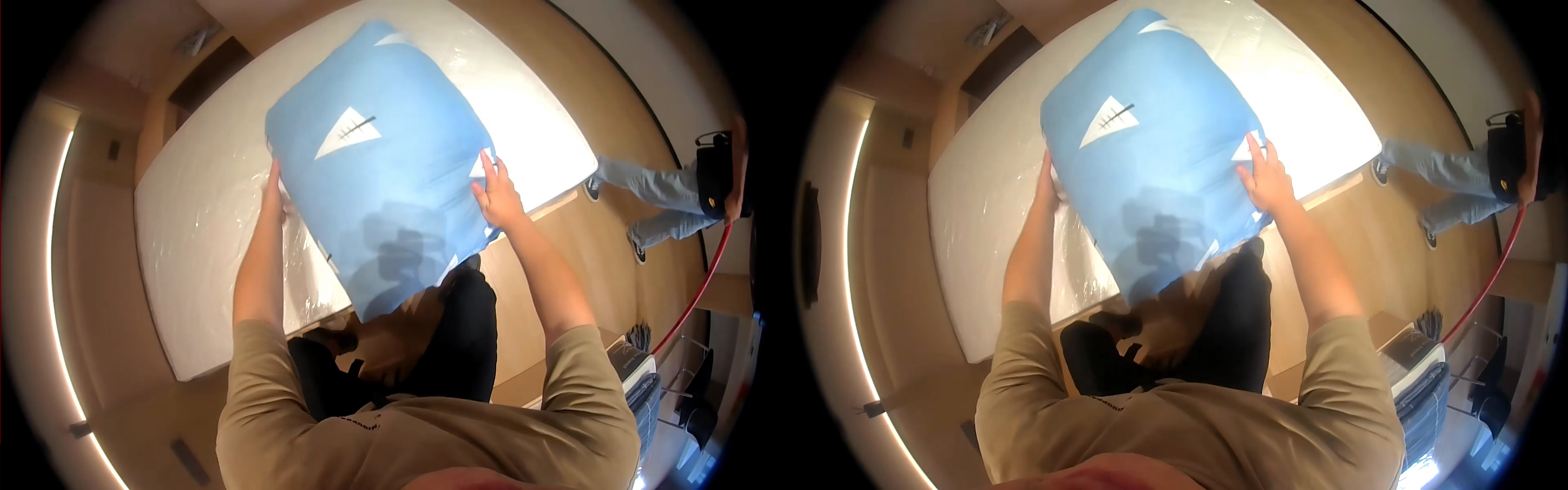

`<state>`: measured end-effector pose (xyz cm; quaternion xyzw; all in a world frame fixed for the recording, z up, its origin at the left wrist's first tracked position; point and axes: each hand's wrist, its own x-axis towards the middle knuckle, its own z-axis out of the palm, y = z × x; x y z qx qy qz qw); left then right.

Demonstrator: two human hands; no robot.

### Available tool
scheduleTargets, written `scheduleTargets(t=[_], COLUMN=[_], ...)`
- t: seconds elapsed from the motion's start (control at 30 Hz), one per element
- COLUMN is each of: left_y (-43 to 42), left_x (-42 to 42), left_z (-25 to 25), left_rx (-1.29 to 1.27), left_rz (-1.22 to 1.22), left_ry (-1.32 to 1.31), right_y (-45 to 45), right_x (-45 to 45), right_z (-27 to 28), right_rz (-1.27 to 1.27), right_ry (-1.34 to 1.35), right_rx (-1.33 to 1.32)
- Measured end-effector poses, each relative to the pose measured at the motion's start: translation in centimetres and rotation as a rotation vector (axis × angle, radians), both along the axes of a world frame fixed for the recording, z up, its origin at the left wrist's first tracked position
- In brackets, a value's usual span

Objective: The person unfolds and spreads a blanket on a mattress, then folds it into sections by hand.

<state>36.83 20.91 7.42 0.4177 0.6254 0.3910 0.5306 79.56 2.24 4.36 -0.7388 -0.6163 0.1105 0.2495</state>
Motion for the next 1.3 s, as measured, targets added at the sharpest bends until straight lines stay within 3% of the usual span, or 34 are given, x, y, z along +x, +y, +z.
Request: scheduleTargets(t=[0.03,0.13,0.37,0.53,0.63,0.77,0.83,0.93,1.0,1.03,1.1,1.17,1.23,1.3], left_y=[-1.1,-3.1,-2.8,-11.0,-12.8,-20.4,-23.3,-19.8,-18.8,-18.7,-20.4,-22.0,-23.2,-23.2], left_x=[-0.5,2.7,2.3,-4.2,-12.7,-32.0,-27.0,-19.5,-17.6,-17.0,-15.4,-16.0,-16.9,-18.4], left_z=[-0.2,-2.2,-2.5,3.8,0.5,-0.4,2.2,-2.2,-2.6,-2.3,3.1,7.4,8.8,7.9], left_rx=[-0.358,-0.018,0.069,0.091,0.151,0.130,0.164,0.021,0.127,0.174,0.158,0.156,0.141,0.193], left_rz=[-0.023,-0.012,-0.032,0.023,0.093,0.259,0.298,0.168,0.312,0.380,0.273,0.212,0.147,0.071], left_ry=[-0.354,-0.687,-0.771,-0.559,-0.586,-0.621,-0.614,-0.298,0.330,0.646,0.965,1.108,1.194,1.287], right_y=[-0.1,0.6,-0.9,-3.1,-2.2,-7.6,-6.9,-4.6,-5.5,-6.1,-7.4,-8.8,-9.3,-7.8], right_x=[-0.4,-0.9,-2.4,-7.0,-11.7,-30.3,-29.3,-22.0,-22.1,-22.9,-25.7,-30.2,-33.4,-37.5], right_z=[-0.2,0.3,3.4,4.3,6.3,8.7,5.4,2.7,3.5,3.8,4.3,6.4,8.8,8.4], right_rz=[0.007,0.025,0.069,0.255,0.371,0.497,0.583,0.585,0.541,0.540,0.538,0.507,0.432,0.378], right_ry=[0.004,-0.036,0.002,0.067,0.072,-0.006,-0.066,-0.129,-0.132,-0.117,-0.087,-0.018,-0.094,-0.034], right_rx=[0.013,-0.004,-0.098,-0.079,-0.142,-0.231,-0.223,-0.249,-0.287,-0.274,-0.250,-0.255,-0.253,-0.063])
